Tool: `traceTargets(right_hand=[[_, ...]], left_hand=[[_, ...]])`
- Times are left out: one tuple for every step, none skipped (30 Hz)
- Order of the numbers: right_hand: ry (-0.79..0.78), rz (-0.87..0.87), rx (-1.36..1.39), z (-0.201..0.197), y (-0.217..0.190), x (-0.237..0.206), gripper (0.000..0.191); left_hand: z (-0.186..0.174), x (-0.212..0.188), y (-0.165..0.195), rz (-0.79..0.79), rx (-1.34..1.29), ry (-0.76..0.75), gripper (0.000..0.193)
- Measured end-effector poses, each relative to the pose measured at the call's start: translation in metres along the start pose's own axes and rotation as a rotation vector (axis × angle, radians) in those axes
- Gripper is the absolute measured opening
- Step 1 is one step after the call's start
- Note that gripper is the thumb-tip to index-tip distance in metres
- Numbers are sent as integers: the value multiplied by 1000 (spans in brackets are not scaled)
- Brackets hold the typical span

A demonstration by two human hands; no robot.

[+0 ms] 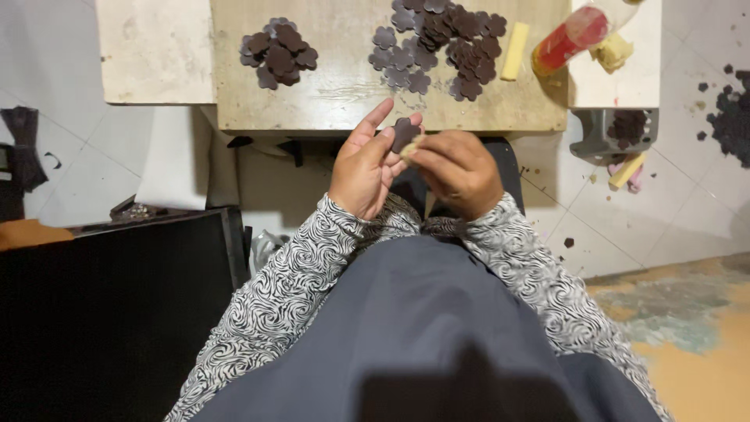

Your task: The person sits at a low table and rubs the edges of dark brown flower-shaped foam cutouts against a yellow foam block, smoothing them one at a time. They occasionally pick new pieces from a pile on the table and briefly handle a plastic bottle before resuming rubbing the foam pieces.

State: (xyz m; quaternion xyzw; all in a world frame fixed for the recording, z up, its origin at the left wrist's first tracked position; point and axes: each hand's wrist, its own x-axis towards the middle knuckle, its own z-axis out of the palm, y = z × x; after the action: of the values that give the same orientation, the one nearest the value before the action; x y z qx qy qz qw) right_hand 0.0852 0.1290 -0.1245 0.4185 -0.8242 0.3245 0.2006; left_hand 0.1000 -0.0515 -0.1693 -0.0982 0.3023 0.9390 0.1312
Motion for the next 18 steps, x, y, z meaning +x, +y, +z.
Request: traceTargets(right_hand=[[8, 35, 0, -1, 1, 0, 29], [37, 88, -19, -2, 2, 0, 30], [65, 146, -39, -3, 1, 0, 32], [90, 206, -59, -4, 0, 1, 34], [99, 218, -48, -4, -1, 2, 35], [110, 228, -37, -5, -3, 4, 36], [123, 237, -26, -5, -4, 6, 37], [108, 222, -27, -4, -7, 7, 36], [93, 209, -32, -3, -9, 9, 36], [78, 196, -38, -1, -11, 10, 35], [55, 161, -51, 2, -13, 12, 34], [28, 127, -60, 6, -13, 13, 32], [1, 93, -65, 9, -13, 13, 31], [5, 112, -63, 11, -13, 12, 30], [10, 129, -64, 12, -10, 11, 29], [18, 138, -67, 12, -7, 10, 28], [37, 149, -93, 12, -3, 10, 28], [53, 167, -118, 10, 1, 10, 28]], left_hand=[[-1, -1, 4, -28, 4, 42, 56], [-2, -1, 7, 5, 46, 19, 57], [-4, -2, 9, 32, 87, -4, 59], [-5, -3, 9, 56, 126, -25, 60], [-7, -4, 7, 83, 154, -53, 61], [-8, -4, 4, 111, 184, -82, 62], [-9, -3, 2, 141, 216, -112, 64], [-10, -2, -2, 180, 245, -141, 64], [-10, -2, -6, 219, 273, -173, 65], [-10, -1, -10, 256, 299, -205, 66], [-10, -1, -12, 274, 307, -202, 66], [-10, -3, -13, 292, 315, -193, 66], [-9, -6, -14, 310, 324, -182, 66], [-9, -10, -14, 315, 359, -169, 65], [-8, -13, -14, 323, 392, -158, 65], [-6, -15, -12, 340, 427, -151, 64], [-6, -15, -8, 342, 415, -146, 64], [-6, -16, -5, 338, 400, -139, 65]])
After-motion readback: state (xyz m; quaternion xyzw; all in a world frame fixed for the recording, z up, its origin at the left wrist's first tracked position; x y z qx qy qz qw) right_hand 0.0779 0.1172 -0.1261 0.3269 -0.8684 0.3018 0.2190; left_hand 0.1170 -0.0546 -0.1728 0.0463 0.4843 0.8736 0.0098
